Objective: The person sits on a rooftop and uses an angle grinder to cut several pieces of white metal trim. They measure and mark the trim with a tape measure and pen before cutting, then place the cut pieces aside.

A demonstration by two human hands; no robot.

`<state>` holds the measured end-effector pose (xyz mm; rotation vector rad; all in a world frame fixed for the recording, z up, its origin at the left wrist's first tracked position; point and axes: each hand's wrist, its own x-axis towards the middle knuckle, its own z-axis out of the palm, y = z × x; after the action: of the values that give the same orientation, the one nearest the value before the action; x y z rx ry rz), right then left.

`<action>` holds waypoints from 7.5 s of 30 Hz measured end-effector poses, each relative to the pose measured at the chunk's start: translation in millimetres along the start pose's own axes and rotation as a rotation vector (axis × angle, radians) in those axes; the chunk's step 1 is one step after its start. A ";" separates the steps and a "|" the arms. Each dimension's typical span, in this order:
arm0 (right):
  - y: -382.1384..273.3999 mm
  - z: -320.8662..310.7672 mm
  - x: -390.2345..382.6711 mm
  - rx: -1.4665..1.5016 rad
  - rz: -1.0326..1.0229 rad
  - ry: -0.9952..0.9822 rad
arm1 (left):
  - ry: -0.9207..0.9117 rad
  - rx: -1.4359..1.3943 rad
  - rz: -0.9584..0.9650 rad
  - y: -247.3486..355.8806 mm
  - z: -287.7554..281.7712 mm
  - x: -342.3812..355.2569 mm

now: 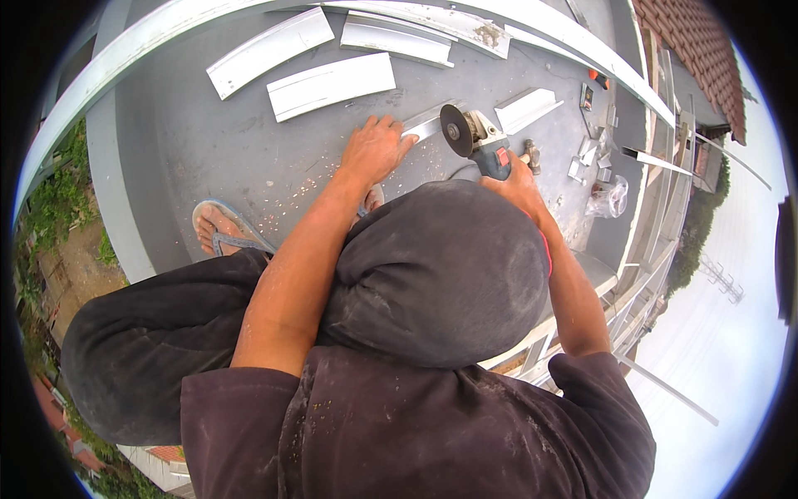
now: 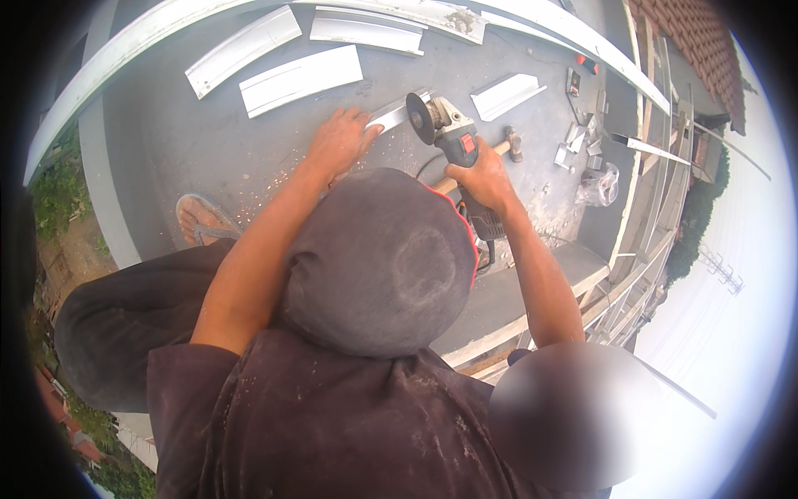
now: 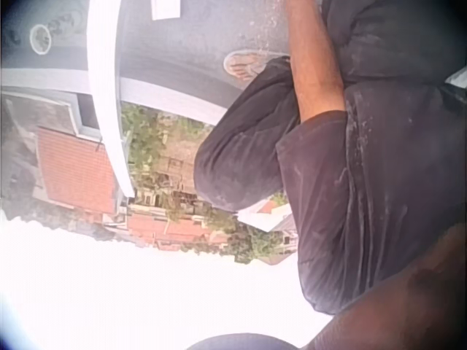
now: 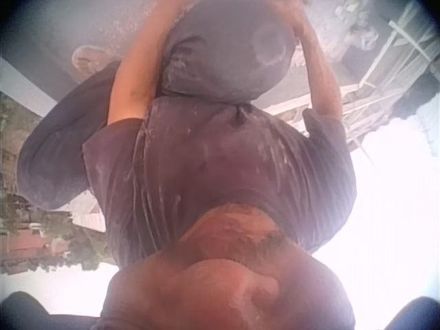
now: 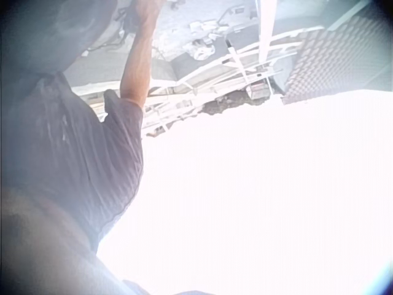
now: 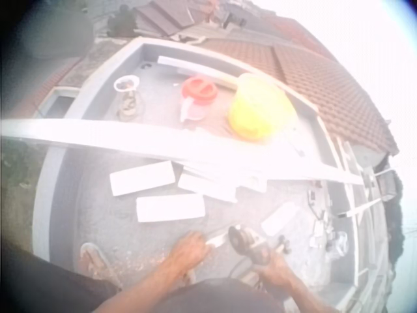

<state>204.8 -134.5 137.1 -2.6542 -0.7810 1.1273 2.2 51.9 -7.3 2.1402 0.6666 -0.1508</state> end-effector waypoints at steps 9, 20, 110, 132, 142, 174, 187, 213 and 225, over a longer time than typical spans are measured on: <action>-13.3 0.9 -1.1 0.003 0.013 0.015 | 0.049 0.003 0.013 -2.2 2.4 0.5; 27.8 17.0 9.0 -0.072 -0.028 0.040 | -0.043 -0.071 -0.024 -7.4 -4.2 10.2; 90.3 -12.0 196.4 0.506 0.659 0.852 | -0.309 -1.201 -0.243 76.8 -19.1 59.6; 10.3 68.3 -146.3 1.098 0.207 1.097 | -0.391 -1.165 0.023 168.2 0.0 78.0; -43.9 41.2 -102.6 0.612 0.117 1.188 | -0.578 -1.169 0.125 169.8 -21.6 57.0; -95.2 19.0 -78.7 0.587 -0.306 1.003 | -0.617 -1.316 0.311 133.5 -68.0 38.1; -91.6 12.4 -80.0 0.610 -0.394 1.041 | -0.622 -1.303 0.284 138.9 -78.7 38.1; -78.2 -29.4 -12.0 0.668 -0.137 0.348 | -0.333 -1.428 -0.040 138.0 -59.2 49.8; -9.0 43.1 1.0 0.179 -0.234 0.612 | -0.682 -0.121 0.047 68.8 -43.2 23.1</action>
<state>171.3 -128.9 109.2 -2.4547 -0.7843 0.2772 51.5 61.6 60.5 1.8190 0.2149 -0.7535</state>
